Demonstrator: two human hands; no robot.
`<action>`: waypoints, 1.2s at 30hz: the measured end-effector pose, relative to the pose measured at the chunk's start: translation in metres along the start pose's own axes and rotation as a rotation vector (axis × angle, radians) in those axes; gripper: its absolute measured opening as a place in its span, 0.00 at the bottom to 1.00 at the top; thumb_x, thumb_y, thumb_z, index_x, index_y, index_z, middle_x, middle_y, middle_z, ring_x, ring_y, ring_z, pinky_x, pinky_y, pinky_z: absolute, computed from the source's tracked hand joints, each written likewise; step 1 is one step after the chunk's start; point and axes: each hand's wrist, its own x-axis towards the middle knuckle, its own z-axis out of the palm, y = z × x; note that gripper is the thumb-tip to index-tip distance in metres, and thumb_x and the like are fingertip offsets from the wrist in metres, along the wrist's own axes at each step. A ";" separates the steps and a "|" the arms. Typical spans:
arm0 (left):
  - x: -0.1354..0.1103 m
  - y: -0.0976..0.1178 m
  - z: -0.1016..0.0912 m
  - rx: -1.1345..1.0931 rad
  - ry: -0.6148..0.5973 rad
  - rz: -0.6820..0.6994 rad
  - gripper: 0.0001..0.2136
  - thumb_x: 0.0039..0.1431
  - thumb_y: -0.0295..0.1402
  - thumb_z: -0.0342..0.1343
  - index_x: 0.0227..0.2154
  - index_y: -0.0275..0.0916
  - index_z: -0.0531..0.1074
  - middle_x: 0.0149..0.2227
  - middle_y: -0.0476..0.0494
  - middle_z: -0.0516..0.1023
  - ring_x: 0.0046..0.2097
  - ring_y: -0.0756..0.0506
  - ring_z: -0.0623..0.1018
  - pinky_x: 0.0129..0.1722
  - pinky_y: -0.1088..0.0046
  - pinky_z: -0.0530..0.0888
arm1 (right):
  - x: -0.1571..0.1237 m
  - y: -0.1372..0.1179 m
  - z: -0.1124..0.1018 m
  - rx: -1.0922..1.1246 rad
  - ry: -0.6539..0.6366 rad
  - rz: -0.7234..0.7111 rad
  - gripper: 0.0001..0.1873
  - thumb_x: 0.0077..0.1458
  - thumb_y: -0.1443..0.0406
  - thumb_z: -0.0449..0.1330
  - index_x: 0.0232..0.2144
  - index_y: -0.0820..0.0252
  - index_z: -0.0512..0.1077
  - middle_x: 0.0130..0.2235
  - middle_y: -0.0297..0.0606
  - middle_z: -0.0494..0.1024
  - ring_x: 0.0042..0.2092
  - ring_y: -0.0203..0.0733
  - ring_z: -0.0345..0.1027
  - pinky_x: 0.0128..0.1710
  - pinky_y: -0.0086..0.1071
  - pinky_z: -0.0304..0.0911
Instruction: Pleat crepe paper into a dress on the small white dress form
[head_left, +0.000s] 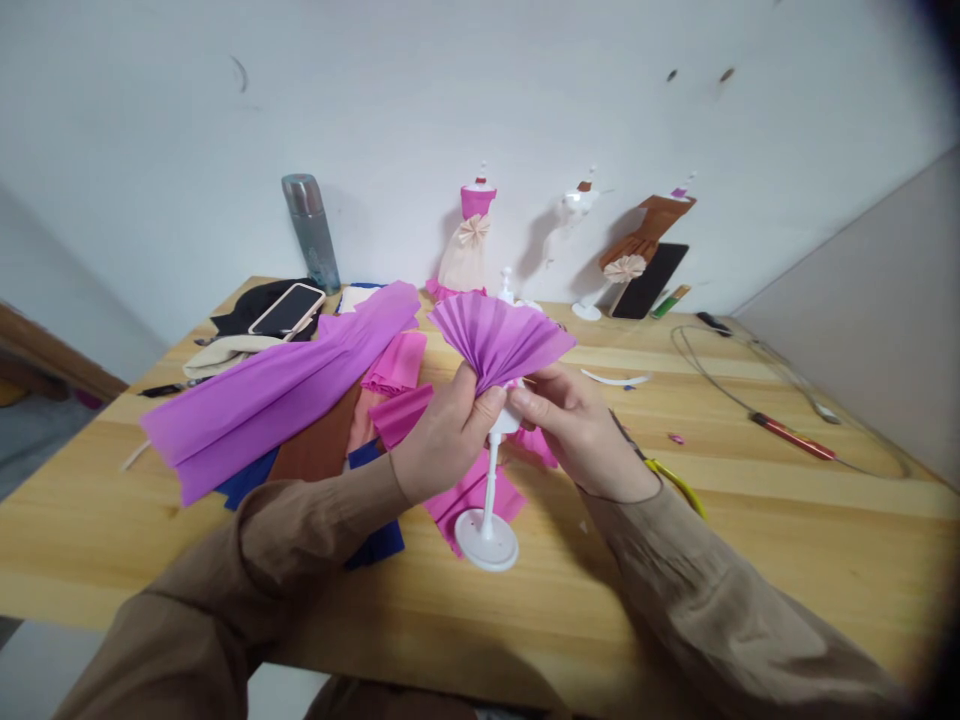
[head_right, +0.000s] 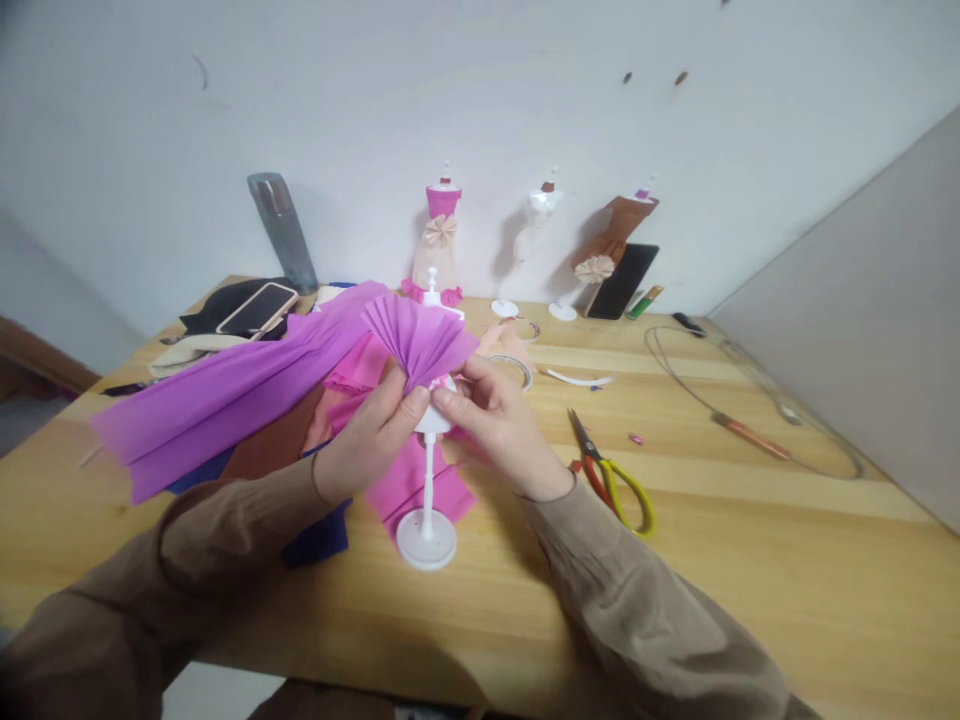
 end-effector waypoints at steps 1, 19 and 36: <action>0.000 0.000 0.000 0.008 -0.005 0.006 0.09 0.67 0.36 0.45 0.30 0.44 0.56 0.26 0.51 0.64 0.30 0.46 0.69 0.34 0.67 0.68 | 0.000 0.000 0.000 -0.012 0.011 -0.010 0.15 0.50 0.54 0.68 0.33 0.57 0.73 0.28 0.32 0.72 0.28 0.36 0.64 0.27 0.31 0.63; 0.000 0.004 -0.003 0.074 -0.111 0.076 0.11 0.67 0.38 0.43 0.28 0.45 0.52 0.25 0.52 0.64 0.29 0.47 0.70 0.30 0.68 0.67 | 0.001 0.002 0.001 -0.200 0.093 -0.110 0.19 0.50 0.49 0.67 0.33 0.57 0.74 0.34 0.38 0.80 0.34 0.41 0.72 0.36 0.35 0.68; 0.003 0.009 -0.005 -0.009 -0.009 -0.044 0.17 0.68 0.32 0.43 0.21 0.43 0.52 0.21 0.54 0.58 0.27 0.49 0.64 0.30 0.69 0.60 | 0.002 0.004 -0.002 -0.401 0.115 -0.136 0.17 0.51 0.51 0.66 0.26 0.59 0.73 0.23 0.33 0.70 0.25 0.36 0.62 0.24 0.30 0.61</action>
